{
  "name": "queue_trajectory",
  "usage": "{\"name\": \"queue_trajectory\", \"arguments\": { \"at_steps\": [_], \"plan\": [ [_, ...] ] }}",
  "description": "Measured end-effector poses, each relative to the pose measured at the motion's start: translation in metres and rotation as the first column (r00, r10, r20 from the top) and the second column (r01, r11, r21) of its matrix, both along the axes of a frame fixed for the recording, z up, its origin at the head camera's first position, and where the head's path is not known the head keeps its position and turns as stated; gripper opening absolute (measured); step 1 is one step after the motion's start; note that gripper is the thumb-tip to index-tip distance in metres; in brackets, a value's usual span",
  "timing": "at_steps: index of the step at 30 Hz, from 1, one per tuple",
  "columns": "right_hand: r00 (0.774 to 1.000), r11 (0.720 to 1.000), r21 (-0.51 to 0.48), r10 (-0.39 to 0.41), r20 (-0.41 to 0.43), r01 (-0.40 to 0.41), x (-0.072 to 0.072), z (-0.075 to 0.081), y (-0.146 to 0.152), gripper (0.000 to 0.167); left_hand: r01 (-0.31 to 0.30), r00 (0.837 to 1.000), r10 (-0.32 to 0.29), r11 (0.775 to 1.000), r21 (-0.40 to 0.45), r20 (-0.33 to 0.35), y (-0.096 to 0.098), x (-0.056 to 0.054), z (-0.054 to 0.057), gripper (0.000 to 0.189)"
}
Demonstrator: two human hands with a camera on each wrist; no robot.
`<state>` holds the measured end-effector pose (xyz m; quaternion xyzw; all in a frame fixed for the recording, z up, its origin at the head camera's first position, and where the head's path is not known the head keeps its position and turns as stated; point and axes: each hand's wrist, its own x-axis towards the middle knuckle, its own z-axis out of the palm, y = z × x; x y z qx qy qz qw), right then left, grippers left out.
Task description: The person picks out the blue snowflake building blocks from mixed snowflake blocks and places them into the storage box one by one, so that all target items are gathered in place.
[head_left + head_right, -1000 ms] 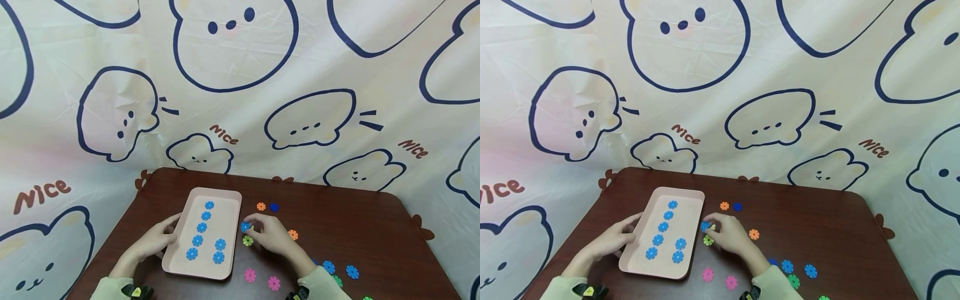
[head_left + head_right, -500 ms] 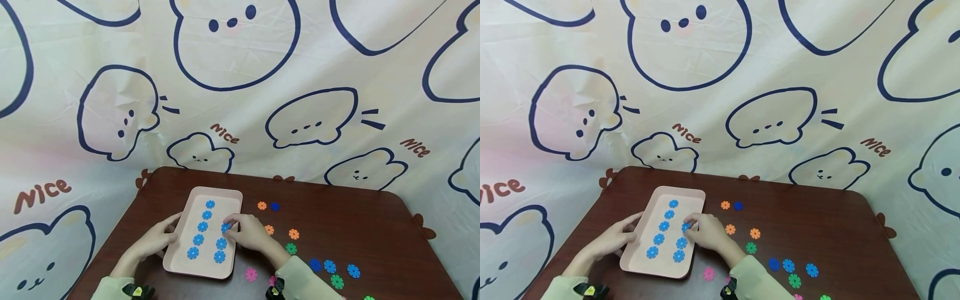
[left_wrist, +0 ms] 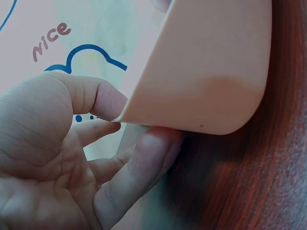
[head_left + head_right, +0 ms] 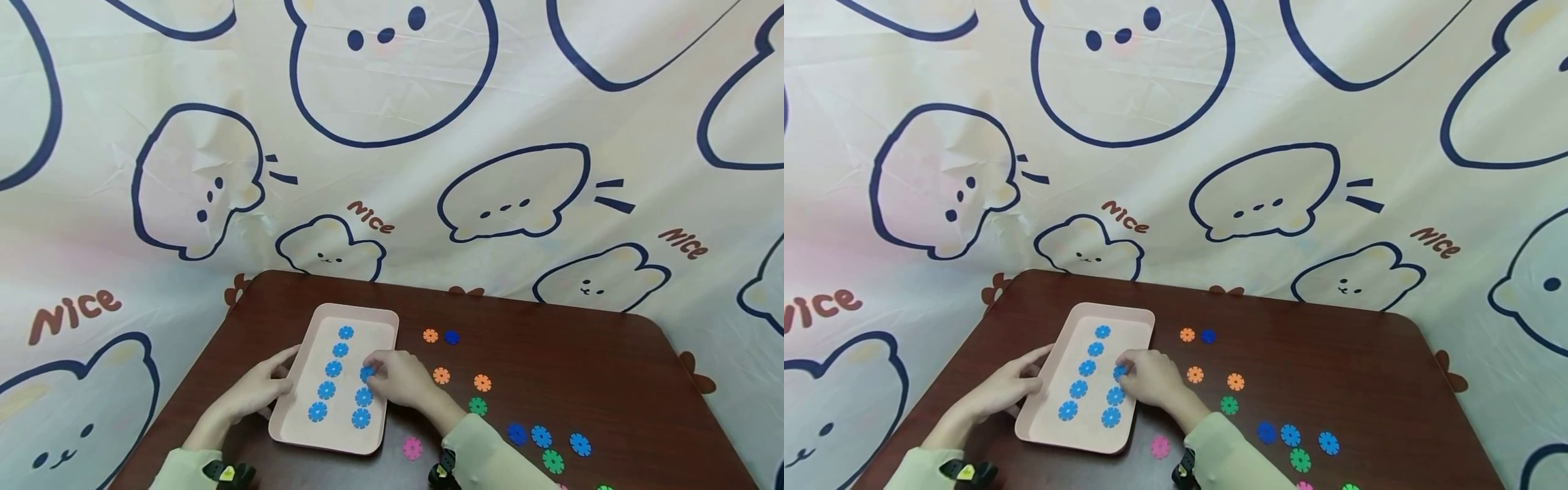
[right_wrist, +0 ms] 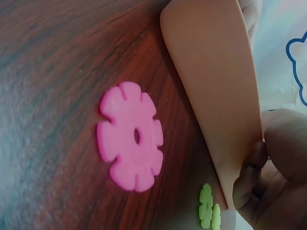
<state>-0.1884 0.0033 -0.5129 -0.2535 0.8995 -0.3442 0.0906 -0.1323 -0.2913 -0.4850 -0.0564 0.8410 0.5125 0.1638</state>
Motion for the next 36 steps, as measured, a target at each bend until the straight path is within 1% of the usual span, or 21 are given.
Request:
{"name": "queue_trajectory", "arguments": {
  "at_steps": [5, 12, 19, 23, 27, 32, 36],
  "plan": [
    [1.000, 1.000, -0.008, -0.011, -0.005, 0.011, 0.001, 0.003, 0.007, 0.026, -0.001, 1.000, 0.001, 1.000, 0.006, -0.001, 0.000, 0.001, 0.000, 0.075],
    [1.000, 0.998, -0.063, -0.017, -0.025, 0.015, 0.007, 0.008, 0.024, 0.023, -0.002, 1.000, 0.002, 1.000, -0.007, 0.006, 0.002, -0.001, 0.001, 0.075],
    [1.000, 0.996, -0.088, -0.017, -0.001, 0.017, 0.014, 0.018, 0.042, 0.024, -0.009, 1.000, 0.009, 1.000, -0.010, 0.012, 0.002, 0.000, 0.001, 0.074],
    [1.000, 0.995, -0.100, -0.022, -0.006, 0.021, 0.018, 0.025, 0.054, 0.027, -0.011, 1.000, 0.011, 1.000, -0.004, 0.022, 0.002, -0.001, 0.002, 0.075],
    [0.999, 0.993, -0.114, -0.030, -0.031, 0.026, 0.023, 0.031, 0.071, 0.028, -0.010, 1.000, 0.010, 1.000, 0.005, 0.025, 0.002, -0.001, 0.002, 0.075],
    [0.996, 0.993, -0.108, -0.056, -0.067, 0.048, 0.029, 0.035, 0.099, 0.028, -0.008, 1.000, 0.008, 1.000, 0.006, 0.022, 0.002, -0.001, 0.001, 0.074],
    [0.994, 0.992, -0.092, -0.088, -0.063, 0.082, 0.035, 0.038, 0.124, 0.026, -0.010, 1.000, 0.010, 1.000, -0.010, 0.022, 0.002, -0.001, 0.001, 0.075]
  ]
}}
